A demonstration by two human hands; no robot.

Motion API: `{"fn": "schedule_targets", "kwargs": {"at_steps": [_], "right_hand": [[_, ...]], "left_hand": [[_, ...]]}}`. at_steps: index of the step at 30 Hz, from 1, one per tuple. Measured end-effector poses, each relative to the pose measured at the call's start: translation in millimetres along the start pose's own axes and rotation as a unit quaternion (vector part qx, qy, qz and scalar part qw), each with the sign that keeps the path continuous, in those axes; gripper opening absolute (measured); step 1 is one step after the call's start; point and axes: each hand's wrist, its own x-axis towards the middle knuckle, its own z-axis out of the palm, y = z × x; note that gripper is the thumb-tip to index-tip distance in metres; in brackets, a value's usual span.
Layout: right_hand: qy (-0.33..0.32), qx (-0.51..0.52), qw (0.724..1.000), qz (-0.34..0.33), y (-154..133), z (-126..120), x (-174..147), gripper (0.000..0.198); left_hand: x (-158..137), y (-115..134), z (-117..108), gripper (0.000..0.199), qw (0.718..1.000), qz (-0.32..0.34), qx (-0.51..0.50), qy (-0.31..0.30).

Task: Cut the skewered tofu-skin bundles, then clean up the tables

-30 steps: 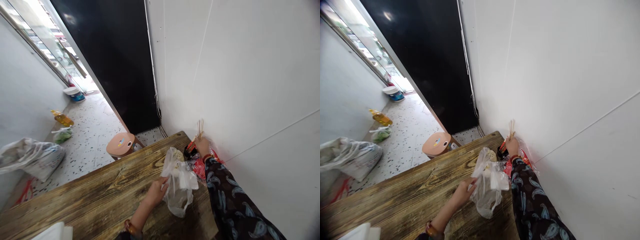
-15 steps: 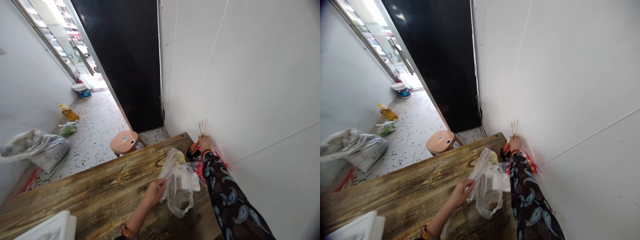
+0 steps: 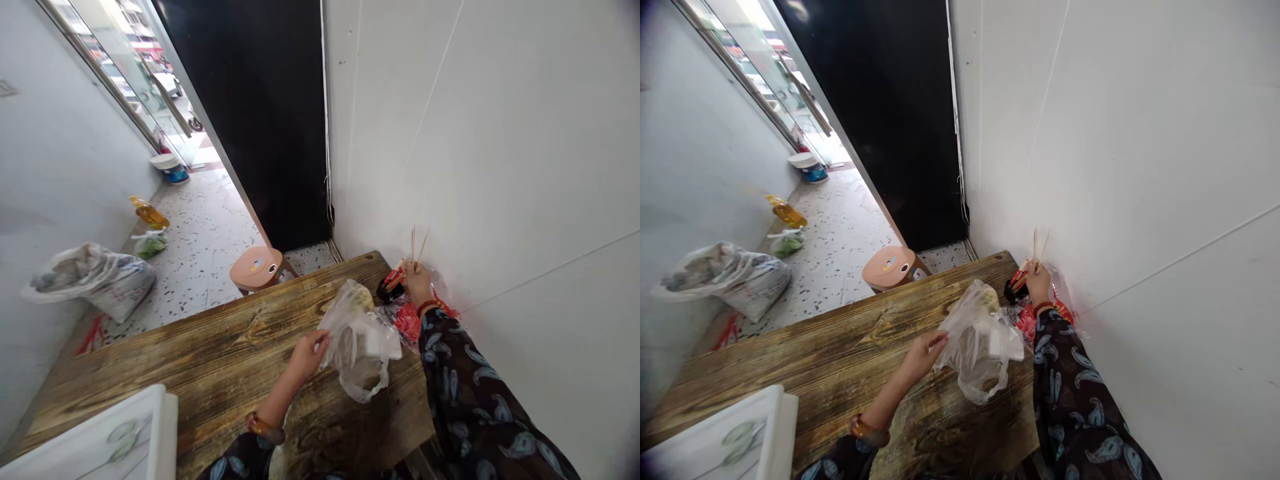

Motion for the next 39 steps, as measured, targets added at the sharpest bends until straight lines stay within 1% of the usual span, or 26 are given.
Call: {"fn": "schedule_targets", "kwargs": {"at_steps": [2, 4, 6, 8, 9, 11, 13, 14, 15, 16, 18, 20, 21, 22, 25, 27, 29, 31, 33, 35, 36, 37, 39], "right_hand": [[-0.004, 0.014, 1.000, -0.011, -6.2, -10.2, -3.9, 0.043], [0.003, 0.020, 0.999, -0.026, -17.7, -26.1, -6.2, 0.042], [0.017, 0.038, 0.998, -0.050, -35.5, -48.4, -9.4, 0.040], [0.018, 0.088, 0.993, -0.071, -59.8, -74.4, -17.7, 0.039], [0.003, 0.128, 0.989, -0.076, -73.9, -87.2, -24.6, 0.037], [-0.061, 0.229, 0.969, -0.064, -103.9, -108.3, -44.0, 0.033], [-0.150, 0.316, 0.936, -0.030, -132.2, -119.7, -68.1, 0.030], [-0.189, 0.344, 0.919, -0.011, -144.4, -121.0, -80.5, 0.029], [-0.221, 0.363, 0.905, 0.005, -155.0, -119.5, -92.3, 0.028], [-0.244, 0.376, 0.894, 0.017, -163.9, -115.6, -103.3, 0.027], [-0.274, 0.395, 0.876, 0.030, -177.4, -102.6, -122.1, 0.026], [-0.290, 0.410, 0.864, 0.030, -187.2, -86.8, -137.0, 0.024], [-0.297, 0.415, 0.859, 0.026, -191.5, -79.3, -143.4, 0.024], [-0.304, 0.418, 0.856, 0.021, -195.8, -72.6, -149.4, 0.023], [-0.323, 0.421, 0.848, -0.003, -208.8, -58.2, -165.4, 0.026], [-0.323, 0.410, 0.853, -0.019, -216.2, -53.2, -174.6, 0.029], [-0.300, 0.407, 0.863, -0.025, -220.6, -50.8, -183.3, 0.032], [-0.281, 0.422, 0.862, -0.008, -220.9, -49.9, -194.5, 0.033], [-0.306, 0.425, 0.852, 0.017, -217.7, -49.0, -211.9, 0.033], [-0.359, 0.385, 0.850, 0.016, -212.7, -47.0, -236.8, 0.031], [-0.383, 0.353, 0.854, -0.006, -210.1, -45.6, -251.1, 0.029], [-0.400, 0.316, 0.859, -0.043, -207.8, -43.9, -265.7, 0.027], [-0.409, 0.245, 0.866, -0.150, -204.3, -40.0, -292.2, 0.021]], "left_hand": [[1.5, -0.9, -1.1, 0.027, 1.000, 0.009, -0.002, 0.017], [3.8, -2.2, -3.3, 0.025, 0.999, 0.020, -0.001, 0.048], [6.7, -1.0, -7.7, 0.025, 0.995, 0.036, 0.001, 0.091], [9.2, 6.6, -15.1, 0.026, 0.990, 0.056, 0.001, 0.129], [9.6, 13.8, -19.9, 0.025, 0.988, 0.066, 0.000, 0.142], [7.8, 35.3, -31.2, 0.024, 0.984, 0.085, -0.009, 0.158], [1.8, 63.4, -43.8, 0.024, 0.982, 0.097, -0.030, 0.162], [-2.4, 78.1, -49.9, 0.025, 0.982, 0.098, -0.046, 0.155], [-7.2, 92.2, -55.6, 0.027, 0.984, 0.096, -0.065, 0.137], [-12.4, 104.9, -60.6, 0.028, 0.987, 0.092, -0.082, 0.106], [-23.7, 124.1, -68.4, 0.031, 0.990, 0.074, -0.116, 0.019], [-36.3, 133.8, -73.0, 0.035, 0.987, 0.041, -0.148, -0.047], [-43.1, 135.5, -74.3, 0.036, 0.984, 0.022, -0.163, -0.061], [-50.2, 135.5, -75.2, 0.035, 0.982, 0.005, -0.177, -0.062], [-73.4, 129.6, -76.7, 0.033, 0.977, -0.024, -0.212, -0.021], [-89.9, 123.9, -77.6, 0.035, 0.968, -0.050, -0.247, 0.009], [-106.3, 118.6, -79.3, 0.035, 0.949, -0.094, -0.298, 0.039], [-121.3, 114.0, -82.0, 0.034, 0.925, -0.130, -0.350, 0.075], [-133.6, 110.9, -85.6, 0.033, 0.904, -0.142, -0.388, 0.109], [-142.7, 109.9, -88.9, 0.032, 0.890, -0.140, -0.413, 0.132], [-146.1, 110.1, -90.2, 0.032, 0.887, -0.137, -0.418, 0.142], [-148.9, 110.8, -90.9, 0.031, 0.886, -0.134, -0.418, 0.151], [-153.1, 112.9, -90.3, 0.030, 0.889, -0.129, -0.407, 0.164]]}}
